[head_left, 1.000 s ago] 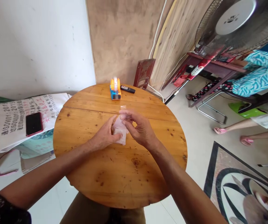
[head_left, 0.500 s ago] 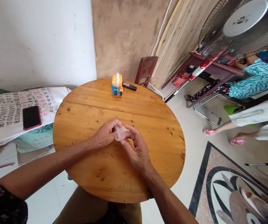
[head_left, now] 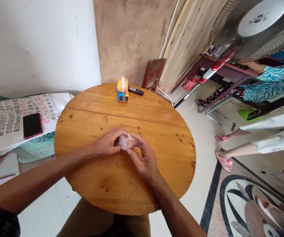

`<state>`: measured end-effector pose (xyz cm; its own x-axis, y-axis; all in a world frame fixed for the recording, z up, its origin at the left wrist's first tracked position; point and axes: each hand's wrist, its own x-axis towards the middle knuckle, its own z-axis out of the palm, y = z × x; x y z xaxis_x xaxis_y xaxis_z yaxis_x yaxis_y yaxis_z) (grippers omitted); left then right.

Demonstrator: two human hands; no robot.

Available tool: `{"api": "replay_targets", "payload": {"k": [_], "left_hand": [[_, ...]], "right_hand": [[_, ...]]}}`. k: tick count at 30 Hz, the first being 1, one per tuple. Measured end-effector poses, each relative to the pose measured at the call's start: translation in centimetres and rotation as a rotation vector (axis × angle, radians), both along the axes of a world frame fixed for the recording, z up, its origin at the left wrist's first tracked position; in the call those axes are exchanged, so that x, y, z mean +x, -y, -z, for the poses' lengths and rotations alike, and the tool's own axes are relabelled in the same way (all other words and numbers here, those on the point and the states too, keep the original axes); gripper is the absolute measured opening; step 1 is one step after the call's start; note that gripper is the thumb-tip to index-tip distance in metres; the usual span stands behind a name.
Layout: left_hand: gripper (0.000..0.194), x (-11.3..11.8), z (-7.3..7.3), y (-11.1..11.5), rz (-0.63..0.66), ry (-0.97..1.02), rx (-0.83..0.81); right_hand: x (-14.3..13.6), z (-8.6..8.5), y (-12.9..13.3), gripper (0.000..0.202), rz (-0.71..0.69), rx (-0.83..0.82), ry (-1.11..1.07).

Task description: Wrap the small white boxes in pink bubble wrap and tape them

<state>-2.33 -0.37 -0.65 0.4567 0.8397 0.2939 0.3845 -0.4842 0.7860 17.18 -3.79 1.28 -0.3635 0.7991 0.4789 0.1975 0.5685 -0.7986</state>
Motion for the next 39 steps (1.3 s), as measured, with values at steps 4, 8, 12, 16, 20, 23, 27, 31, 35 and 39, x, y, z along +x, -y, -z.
{"api": "replay_targets", "payload": {"k": [4, 8, 12, 16, 20, 23, 27, 31, 35, 39], "left_hand": [[0.035, 0.8, -0.4, 0.1, -0.092, 0.129, -0.128], [0.023, 1.4, -1.4, -0.7, -0.206, 0.183, -0.373], [0.016, 1.9, -1.8, -2.1, -0.286, 0.097, -0.479], [0.017, 2.0, -1.8, -2.7, -0.315, 0.102, -0.429], [0.024, 2.0, -1.5, -2.8, -0.296, 0.306, -0.438], [0.025, 1.9, -1.2, -3.0, -0.293, 0.357, -0.475], [0.022, 1.7, -0.8, -3.3, -0.291, 0.383, -0.446], [0.023, 1.8, -0.6, -3.5, -0.261, 0.444, -0.435], [0.020, 1.8, -0.5, -3.4, -0.293, 0.423, -0.431], [0.021, 1.5, -1.1, -3.3, -0.239, 0.501, -0.446]], "right_hand": [[0.1, -1.2, -0.3, 0.047, 0.024, 0.080, 0.076], [0.2, -2.5, -3.0, 0.042, 0.057, 0.038, 0.097], [0.1, -2.1, -6.6, 0.039, 0.046, -0.065, 0.033], [-0.1, -0.9, -8.0, 0.038, 0.054, -0.063, 0.023], [0.0, -0.6, -8.0, 0.039, 0.013, -0.004, 0.039], [0.3, -0.8, -7.6, 0.049, -0.017, 0.050, 0.072], [0.4, -1.2, -6.7, 0.070, -0.058, 0.092, 0.196], [0.3, -1.1, -6.3, 0.085, -0.102, 0.157, 0.279], [0.1, -0.5, -6.5, 0.086, -0.120, 0.228, 0.334], [0.0, -0.1, -6.9, 0.084, -0.078, 0.197, 0.292]]}}
